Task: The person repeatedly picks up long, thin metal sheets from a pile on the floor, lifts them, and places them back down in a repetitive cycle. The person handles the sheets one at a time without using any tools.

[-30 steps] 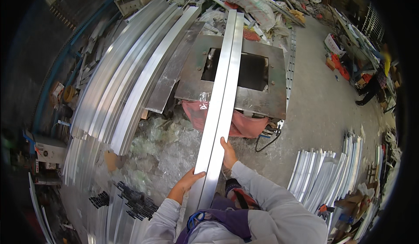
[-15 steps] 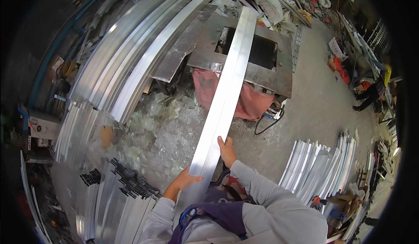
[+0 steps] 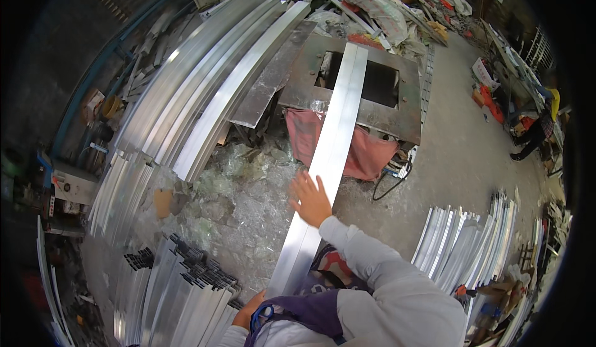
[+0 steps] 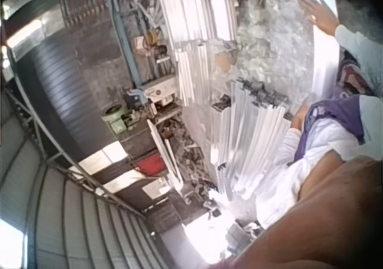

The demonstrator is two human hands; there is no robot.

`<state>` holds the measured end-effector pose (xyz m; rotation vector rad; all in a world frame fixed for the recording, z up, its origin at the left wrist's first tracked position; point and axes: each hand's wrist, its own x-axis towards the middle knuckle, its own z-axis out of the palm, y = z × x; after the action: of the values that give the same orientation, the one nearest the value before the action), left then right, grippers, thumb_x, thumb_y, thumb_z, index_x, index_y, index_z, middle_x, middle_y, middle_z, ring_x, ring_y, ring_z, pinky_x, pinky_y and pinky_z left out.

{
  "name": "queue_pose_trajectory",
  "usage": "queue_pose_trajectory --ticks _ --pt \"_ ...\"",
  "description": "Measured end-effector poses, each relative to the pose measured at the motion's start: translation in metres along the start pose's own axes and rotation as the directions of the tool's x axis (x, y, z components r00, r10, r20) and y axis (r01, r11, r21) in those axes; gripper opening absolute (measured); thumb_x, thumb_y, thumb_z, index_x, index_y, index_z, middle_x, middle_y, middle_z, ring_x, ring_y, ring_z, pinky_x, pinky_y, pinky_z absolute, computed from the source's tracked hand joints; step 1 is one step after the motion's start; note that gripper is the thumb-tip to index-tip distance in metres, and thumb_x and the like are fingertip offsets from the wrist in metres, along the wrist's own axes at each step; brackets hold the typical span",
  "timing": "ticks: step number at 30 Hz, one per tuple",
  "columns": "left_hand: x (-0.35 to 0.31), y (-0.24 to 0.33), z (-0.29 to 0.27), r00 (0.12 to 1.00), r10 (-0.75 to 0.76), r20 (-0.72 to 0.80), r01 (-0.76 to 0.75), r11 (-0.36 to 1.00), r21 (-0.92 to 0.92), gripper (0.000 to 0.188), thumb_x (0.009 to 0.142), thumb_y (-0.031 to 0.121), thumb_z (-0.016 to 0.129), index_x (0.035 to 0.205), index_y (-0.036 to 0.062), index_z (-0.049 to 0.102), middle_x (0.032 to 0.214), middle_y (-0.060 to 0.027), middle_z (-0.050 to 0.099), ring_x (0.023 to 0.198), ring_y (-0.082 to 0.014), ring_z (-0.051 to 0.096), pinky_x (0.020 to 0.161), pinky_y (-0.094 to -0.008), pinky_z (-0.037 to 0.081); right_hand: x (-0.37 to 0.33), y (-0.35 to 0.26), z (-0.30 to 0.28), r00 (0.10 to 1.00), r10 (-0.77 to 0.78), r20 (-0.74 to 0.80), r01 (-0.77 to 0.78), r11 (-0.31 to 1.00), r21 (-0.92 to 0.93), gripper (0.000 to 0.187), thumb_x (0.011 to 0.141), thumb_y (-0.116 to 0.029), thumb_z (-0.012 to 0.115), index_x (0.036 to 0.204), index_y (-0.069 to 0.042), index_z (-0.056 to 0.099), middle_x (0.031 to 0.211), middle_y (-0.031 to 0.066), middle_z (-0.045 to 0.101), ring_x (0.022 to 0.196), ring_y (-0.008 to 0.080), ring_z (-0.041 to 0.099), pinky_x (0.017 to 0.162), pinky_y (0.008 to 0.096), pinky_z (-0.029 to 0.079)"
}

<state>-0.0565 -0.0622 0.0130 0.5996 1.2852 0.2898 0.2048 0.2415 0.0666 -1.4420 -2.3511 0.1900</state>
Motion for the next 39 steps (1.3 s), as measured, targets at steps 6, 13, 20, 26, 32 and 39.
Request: queue_pose_trajectory --ticks 6,13,20,26,32,39 --pt "0.072 0.181 0.055 0.989 0.133 -0.060 -0.121 0.977 0.178 0.067 0.073 0.023 0.084 0.129 -0.0010 0.054 0.115 -0.0124 0.066 0.104 -0.0189 0.061 0.091 -0.0331 0.049 0.117 0.136 -0.016 0.993 0.006 -0.118 -0.007 1.000 -0.004 0.055 0.094 -0.037 0.054 0.139 -0.008 0.047 0.150 0.0137 0.040 0.143 0.0305 0.030 0.117 0.0498 0.021" --pt "0.159 0.309 0.089 0.937 0.350 0.002 -0.346 0.925 0.155 0.065 0.075 0.021 0.082 0.128 -0.0032 0.054 0.116 -0.0124 0.065 0.106 -0.0187 0.060 0.092 -0.0330 0.048 0.212 0.257 -0.048 0.980 -0.017 -0.199 -0.021 0.982 -0.189 0.048 0.097 -0.035 0.049 0.136 -0.007 0.051 0.150 0.0140 0.041 0.143 0.0291 0.030 0.117 0.0464 0.023" --pt "0.139 0.235 0.062 0.942 0.334 0.039 -0.336 0.926 0.174 0.066 0.074 0.019 0.083 0.130 -0.0004 0.054 0.114 -0.0122 0.067 0.103 -0.0189 0.063 0.091 -0.0316 0.049 0.171 0.206 -0.025 0.992 -0.049 -0.114 0.032 0.989 -0.144 0.047 0.097 -0.035 0.048 0.134 -0.007 0.054 0.149 0.0131 0.041 0.143 0.0293 0.029 0.117 0.0488 0.021" --pt "0.037 0.101 0.046 0.990 -0.004 -0.143 0.037 0.973 0.228 0.067 0.074 0.019 0.082 0.132 0.0012 0.053 0.106 -0.0137 0.070 0.095 -0.0201 0.067 0.091 -0.0313 0.049 0.051 0.080 -0.005 0.999 -0.028 -0.042 0.028 1.000 -0.013 0.045 0.092 -0.032 0.056 0.129 -0.006 0.057 0.148 0.0167 0.041 0.142 0.0321 0.030 0.115 0.0527 0.023" --pt "-0.049 -0.044 0.035 0.983 -0.043 -0.177 0.071 0.986 0.152 0.070 0.073 0.023 0.083 0.132 0.0017 0.053 0.108 -0.0135 0.070 0.097 -0.0202 0.066 0.091 -0.0322 0.049 -0.067 -0.031 -0.005 0.999 -0.039 0.036 0.038 0.999 0.031 0.048 0.094 -0.036 0.053 0.133 -0.008 0.056 0.148 0.0149 0.041 0.143 0.0327 0.027 0.115 0.0524 0.022" --pt "-0.070 -0.093 0.033 0.978 -0.018 -0.206 0.039 0.994 0.100 0.072 0.071 0.028 0.083 0.132 0.0023 0.054 0.111 -0.0132 0.069 0.100 -0.0204 0.065 0.091 -0.0331 0.049 -0.093 -0.057 -0.011 0.995 -0.087 0.048 0.082 0.992 0.094 0.048 0.094 -0.037 0.054 0.135 -0.011 0.054 0.149 0.0144 0.040 0.143 0.0325 0.028 0.115 0.0533 0.021"
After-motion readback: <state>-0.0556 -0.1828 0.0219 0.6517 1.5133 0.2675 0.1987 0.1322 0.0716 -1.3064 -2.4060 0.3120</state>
